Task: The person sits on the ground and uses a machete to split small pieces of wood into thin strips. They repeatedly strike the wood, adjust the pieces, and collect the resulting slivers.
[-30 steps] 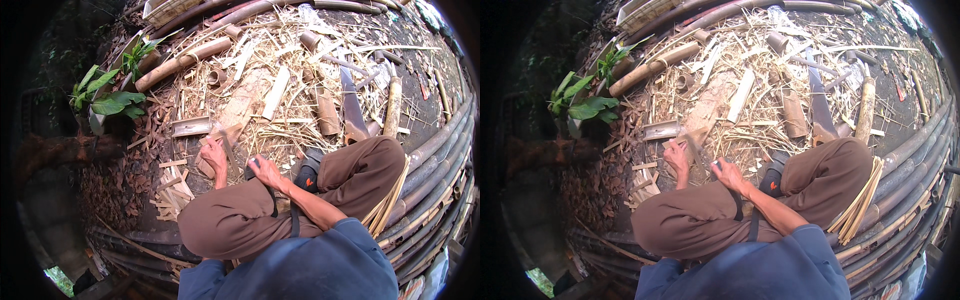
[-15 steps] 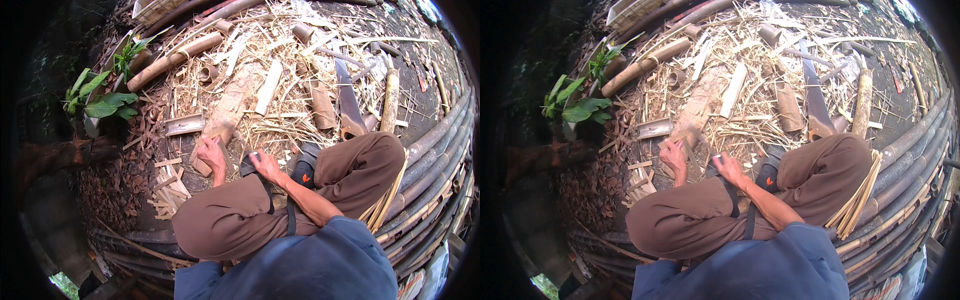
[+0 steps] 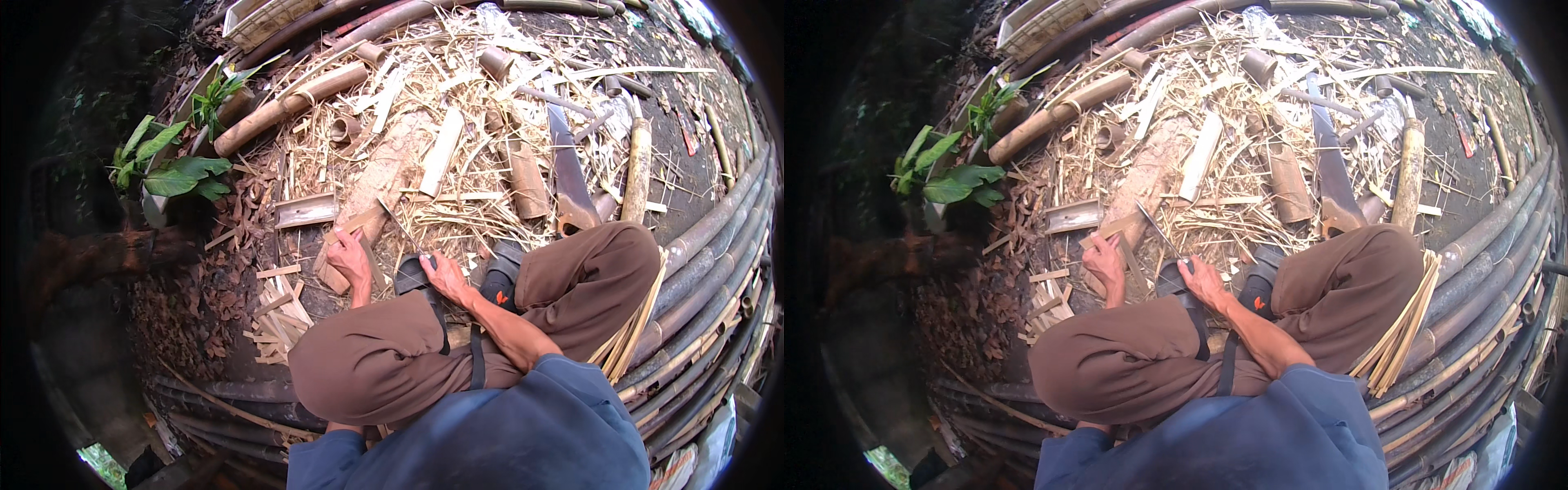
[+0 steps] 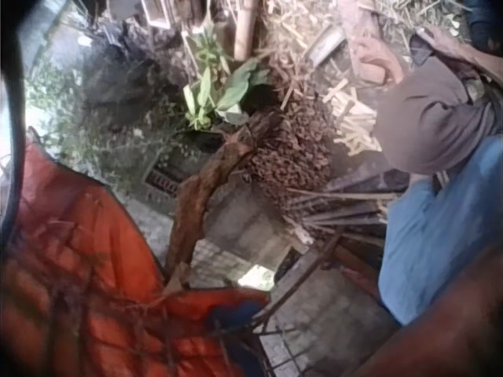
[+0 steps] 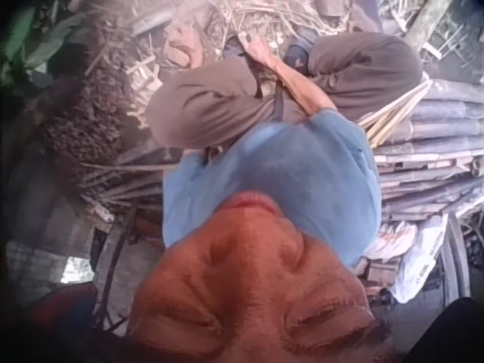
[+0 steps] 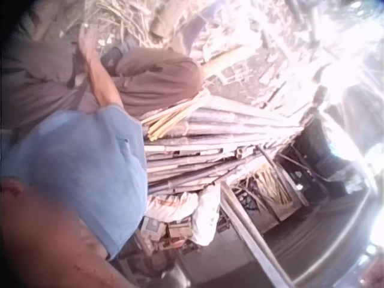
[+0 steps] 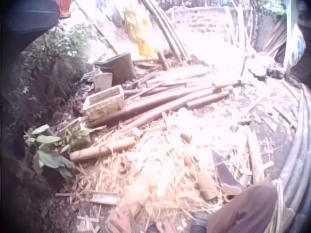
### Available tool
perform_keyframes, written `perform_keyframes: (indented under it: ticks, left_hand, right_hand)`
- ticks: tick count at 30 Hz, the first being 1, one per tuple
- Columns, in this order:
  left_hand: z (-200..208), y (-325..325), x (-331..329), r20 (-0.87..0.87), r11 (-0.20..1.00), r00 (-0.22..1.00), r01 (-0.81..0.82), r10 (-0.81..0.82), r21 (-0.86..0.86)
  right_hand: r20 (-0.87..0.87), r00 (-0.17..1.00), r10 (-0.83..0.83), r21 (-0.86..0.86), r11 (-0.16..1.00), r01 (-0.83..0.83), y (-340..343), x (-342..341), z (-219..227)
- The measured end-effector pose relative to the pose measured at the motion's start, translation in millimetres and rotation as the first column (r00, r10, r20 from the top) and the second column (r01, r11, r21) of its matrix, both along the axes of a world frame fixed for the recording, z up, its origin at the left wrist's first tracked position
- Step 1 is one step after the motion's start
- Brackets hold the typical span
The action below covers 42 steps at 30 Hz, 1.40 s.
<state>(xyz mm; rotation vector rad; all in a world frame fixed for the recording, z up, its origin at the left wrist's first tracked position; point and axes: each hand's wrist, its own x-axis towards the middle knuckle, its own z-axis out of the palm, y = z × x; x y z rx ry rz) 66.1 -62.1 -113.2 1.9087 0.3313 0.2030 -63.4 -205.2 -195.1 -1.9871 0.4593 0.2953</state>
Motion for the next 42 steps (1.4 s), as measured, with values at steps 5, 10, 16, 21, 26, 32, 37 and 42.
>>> perform_keyframes:
  ticks: [5,10,16,21,26,32,37,42]
  left_hand:
    - [-3,17,6,-0.037,1.000,0.999,0.011,-0.011,0.007]
    - [34,67,24,-0.019,0.938,0.961,0.265,-0.276,-0.222]
    - [64,87,16,-0.131,0.773,0.826,0.442,-0.549,-0.456]
    - [69,54,4,-0.088,0.763,0.804,0.514,-0.587,-0.393]
    - [56,37,-7,-0.128,0.766,0.757,0.619,-0.641,-0.173]
    - [47,30,3,-0.211,0.801,0.778,0.538,-0.592,-0.263]
    - [-18,13,-39,-0.214,0.714,0.765,0.408,-0.607,-0.569]
    - [-11,47,-33,-0.495,0.775,0.709,0.116,-0.503,-0.621]
  right_hand:
    - [-0.052,0.998,0.032,-0.028,0.999,-0.033,-9,2,8]
    - [0.236,0.972,-0.008,-0.251,0.966,0.069,-25,7,-4]
    - [0.421,0.865,0.272,-0.117,0.962,-0.246,-19,66,115]
    - [0.296,0.916,0.271,0.034,0.956,-0.293,-21,52,96]
    - [0.067,0.983,0.172,0.052,0.983,-0.175,-12,34,69]
    - [0.048,0.995,0.091,0.288,0.952,-0.101,-8,36,56]
    - [0.232,0.973,-0.009,0.358,0.930,-0.077,3,43,81]
    - [0.286,0.947,0.148,-0.375,0.927,-0.032,-22,10,4]
